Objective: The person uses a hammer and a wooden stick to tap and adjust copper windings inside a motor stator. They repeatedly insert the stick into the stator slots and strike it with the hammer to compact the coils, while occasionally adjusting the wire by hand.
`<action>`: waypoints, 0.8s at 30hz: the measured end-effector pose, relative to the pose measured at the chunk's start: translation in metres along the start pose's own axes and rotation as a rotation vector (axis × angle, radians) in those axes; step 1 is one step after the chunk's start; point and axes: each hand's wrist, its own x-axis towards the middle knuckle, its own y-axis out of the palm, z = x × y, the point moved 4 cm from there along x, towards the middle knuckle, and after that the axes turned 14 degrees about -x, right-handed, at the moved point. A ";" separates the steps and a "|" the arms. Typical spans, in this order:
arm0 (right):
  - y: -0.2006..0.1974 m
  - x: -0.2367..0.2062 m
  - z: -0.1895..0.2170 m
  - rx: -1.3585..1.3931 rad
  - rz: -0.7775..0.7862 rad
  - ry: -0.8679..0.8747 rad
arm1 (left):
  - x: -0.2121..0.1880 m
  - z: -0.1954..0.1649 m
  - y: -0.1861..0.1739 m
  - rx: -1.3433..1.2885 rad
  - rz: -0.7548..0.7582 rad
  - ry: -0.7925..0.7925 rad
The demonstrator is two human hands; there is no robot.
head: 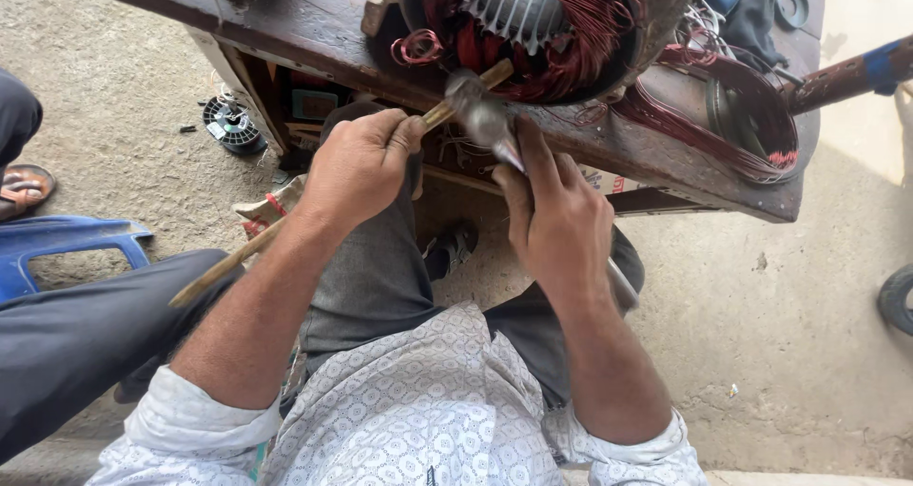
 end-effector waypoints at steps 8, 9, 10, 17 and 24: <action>-0.016 -0.002 -0.004 0.303 0.320 0.138 | -0.005 -0.001 0.011 -0.180 0.046 0.095; -0.018 -0.001 -0.004 0.325 0.333 0.105 | -0.008 0.000 0.012 -0.201 0.046 0.154; -0.020 0.001 -0.006 0.348 0.354 0.071 | -0.011 0.005 0.014 -0.210 0.079 0.089; -0.064 0.032 -0.029 0.156 0.123 -0.260 | -0.015 0.013 0.021 -0.327 0.105 -0.007; -0.135 0.068 -0.014 -0.443 -0.009 -0.608 | -0.017 0.010 0.053 -0.957 0.338 -0.446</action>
